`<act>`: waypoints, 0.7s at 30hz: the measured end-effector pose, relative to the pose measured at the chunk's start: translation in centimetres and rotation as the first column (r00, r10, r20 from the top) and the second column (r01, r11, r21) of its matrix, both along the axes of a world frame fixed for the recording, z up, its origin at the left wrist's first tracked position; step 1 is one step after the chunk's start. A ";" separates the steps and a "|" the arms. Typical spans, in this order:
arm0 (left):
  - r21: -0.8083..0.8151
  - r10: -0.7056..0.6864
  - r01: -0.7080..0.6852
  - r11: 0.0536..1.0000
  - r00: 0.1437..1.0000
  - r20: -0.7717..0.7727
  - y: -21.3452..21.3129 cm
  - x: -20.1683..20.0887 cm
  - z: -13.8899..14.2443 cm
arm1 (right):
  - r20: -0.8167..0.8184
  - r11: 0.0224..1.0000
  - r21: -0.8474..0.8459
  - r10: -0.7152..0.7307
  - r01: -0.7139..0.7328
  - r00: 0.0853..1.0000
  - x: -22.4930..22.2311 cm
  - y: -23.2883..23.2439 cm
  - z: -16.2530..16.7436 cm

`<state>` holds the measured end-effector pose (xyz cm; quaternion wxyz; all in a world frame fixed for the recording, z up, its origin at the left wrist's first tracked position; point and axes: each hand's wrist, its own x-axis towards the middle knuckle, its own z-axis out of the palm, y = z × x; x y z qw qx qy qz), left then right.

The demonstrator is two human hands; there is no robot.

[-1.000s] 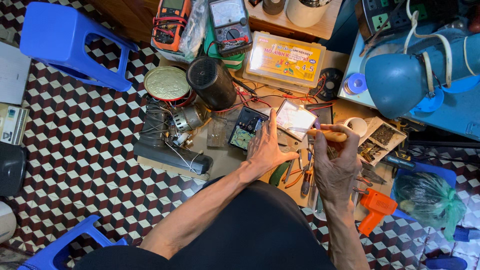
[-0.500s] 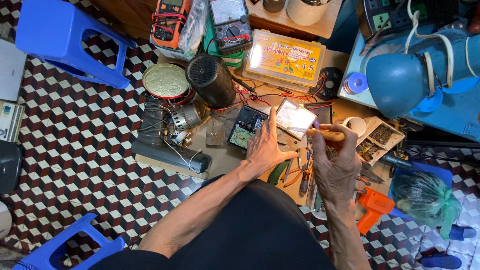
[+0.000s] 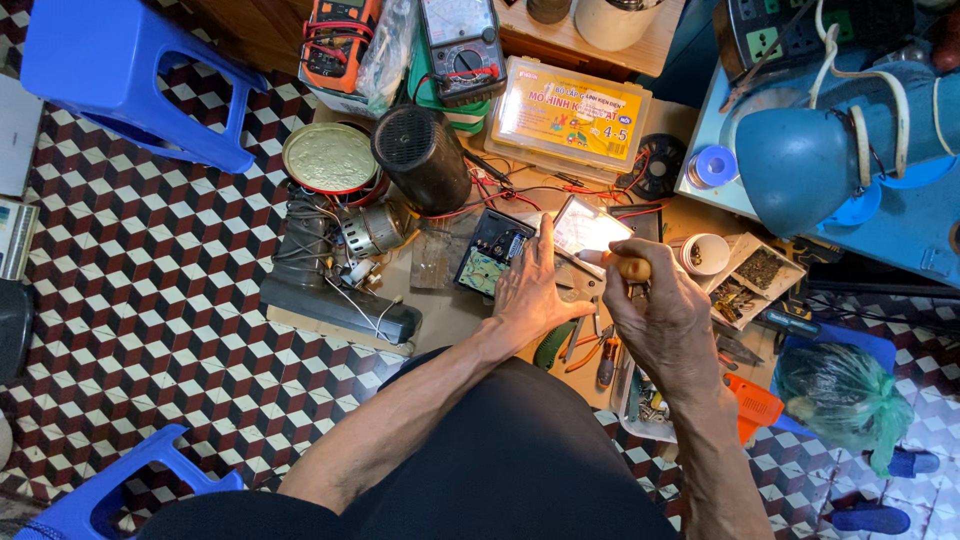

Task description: The person disassembles an analog electrical meter, removes the front glass, and uses a screwdriver to adjust internal components. They then reassemble the meter and use a power drill to secure the casing.

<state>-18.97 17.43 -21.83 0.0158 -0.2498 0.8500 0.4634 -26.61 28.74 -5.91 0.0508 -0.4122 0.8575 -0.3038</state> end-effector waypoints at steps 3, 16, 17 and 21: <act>0.008 -0.003 0.003 1.000 1.000 0.008 0.0 0.0 -0.1 | 0.007 1.000 -0.013 0.010 -0.010 1.000 0.0 0.2 0.0; 0.007 -0.036 0.035 0.999 0.999 0.034 -0.3 -0.2 0.4 | -0.026 0.999 -0.031 -0.040 0.039 0.999 0.3 0.1 -0.2; -0.001 -0.032 0.032 1.000 0.999 0.023 -0.3 -0.1 0.4 | -0.027 0.999 -0.029 -0.030 0.029 0.999 0.3 0.2 -0.2; -0.015 -0.022 0.022 1.000 1.000 0.008 -0.2 -0.2 0.4 | -0.008 0.999 0.000 -0.033 0.033 0.999 0.3 0.2 -0.1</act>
